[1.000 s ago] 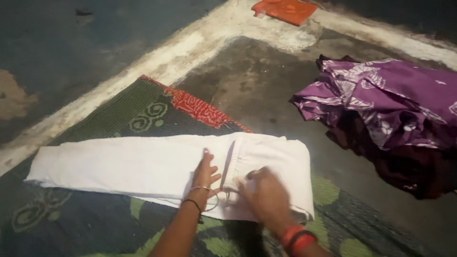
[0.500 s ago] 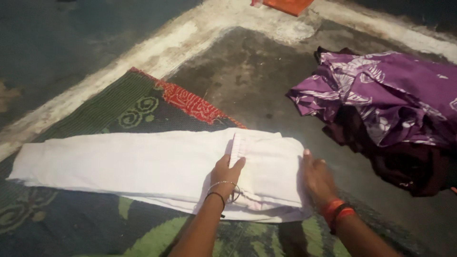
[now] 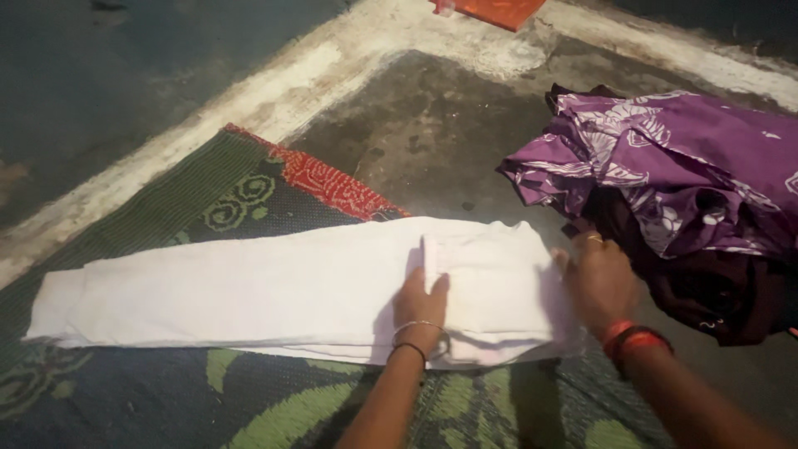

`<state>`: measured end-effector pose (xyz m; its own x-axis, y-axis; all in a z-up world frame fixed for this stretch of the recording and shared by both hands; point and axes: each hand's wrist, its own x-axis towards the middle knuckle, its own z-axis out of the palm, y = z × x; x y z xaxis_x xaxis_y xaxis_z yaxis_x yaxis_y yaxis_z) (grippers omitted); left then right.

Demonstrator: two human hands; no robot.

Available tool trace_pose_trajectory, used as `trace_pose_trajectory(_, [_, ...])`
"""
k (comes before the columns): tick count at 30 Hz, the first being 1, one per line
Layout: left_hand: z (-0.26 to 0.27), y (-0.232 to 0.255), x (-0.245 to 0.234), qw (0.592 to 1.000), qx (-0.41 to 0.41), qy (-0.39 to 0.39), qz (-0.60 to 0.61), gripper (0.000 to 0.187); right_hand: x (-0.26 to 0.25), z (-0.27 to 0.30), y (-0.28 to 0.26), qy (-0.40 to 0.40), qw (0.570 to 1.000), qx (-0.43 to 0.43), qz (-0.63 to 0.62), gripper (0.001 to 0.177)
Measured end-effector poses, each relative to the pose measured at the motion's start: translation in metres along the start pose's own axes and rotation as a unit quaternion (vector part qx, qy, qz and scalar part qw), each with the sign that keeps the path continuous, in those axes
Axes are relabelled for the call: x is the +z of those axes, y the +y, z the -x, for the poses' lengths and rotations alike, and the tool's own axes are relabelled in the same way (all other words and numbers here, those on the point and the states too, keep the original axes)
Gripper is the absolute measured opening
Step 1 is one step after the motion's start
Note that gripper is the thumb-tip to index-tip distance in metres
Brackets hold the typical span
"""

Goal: The person folds a white long-sleeved shirt on a patterned mat, smoothing and aligning the fabric before folding it into a compact rectangle. They then pick up a maroon garment with gold embroidery and begin to unfold and smooth it out on the mat.

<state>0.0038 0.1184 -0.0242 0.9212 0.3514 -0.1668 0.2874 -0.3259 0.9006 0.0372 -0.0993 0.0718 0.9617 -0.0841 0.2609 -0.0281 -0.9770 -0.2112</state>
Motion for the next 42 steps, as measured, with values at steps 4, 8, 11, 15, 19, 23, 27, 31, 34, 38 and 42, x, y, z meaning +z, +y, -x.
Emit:
trace_pose_trajectory(4, [0.001,-0.001,-0.028,0.998,-0.011,0.053,-0.009,0.048,0.029,0.025,-0.022,0.086,0.989,-0.111,-0.051,0.035])
trace_pose_trajectory(8, [0.008,0.006,-0.05,0.99,-0.047,0.021,-0.129,0.053,0.069,0.054,-0.059,0.019,0.96,-0.276,0.04,0.056])
trace_pose_trajectory(11, [0.013,0.007,-0.058,0.976,-0.084,-0.023,-0.2,0.062,0.093,0.069,-0.074,-0.086,0.959,-0.267,0.026,0.071])
trace_pose_trajectory(15, [-0.002,0.0,-0.062,0.943,0.227,0.091,-0.226,0.068,0.112,0.064,-0.079,-0.01,0.978,-0.21,-0.011,0.065])
trace_pose_trajectory(19, [-0.022,-0.001,-0.032,0.835,0.387,0.04,-0.388,0.049,0.12,0.037,-0.069,0.028,0.976,-0.208,0.057,0.054])
trace_pose_trajectory(23, [-0.021,-0.006,-0.012,0.875,0.267,-0.086,-0.395,0.069,0.113,0.017,-0.043,-0.069,0.969,-0.214,0.105,0.07])
trace_pose_trajectory(27, [-0.021,-0.013,-0.008,0.887,0.251,-0.09,-0.376,0.081,0.107,-0.001,-0.018,-0.137,0.973,-0.172,0.07,0.088])
trace_pose_trajectory(31, [-0.025,-0.014,-0.01,0.894,0.269,-0.087,-0.348,0.083,0.106,-0.009,-0.025,-0.145,0.977,-0.127,0.089,0.089])
trace_pose_trajectory(34, [-0.039,-0.016,-0.027,0.902,0.265,-0.099,-0.326,0.079,0.112,-0.009,-0.063,-0.066,0.995,-0.012,0.078,0.082])
trace_pose_trajectory(38, [-0.04,-0.047,-0.084,0.91,0.209,-0.069,-0.351,0.07,0.128,0.016,-0.14,0.017,0.969,-0.245,0.008,0.071])
trace_pose_trajectory(42, [-0.042,-0.087,-0.165,0.876,0.192,-0.079,-0.436,0.068,0.135,0.047,-0.221,-0.193,0.93,-0.307,0.061,0.067])
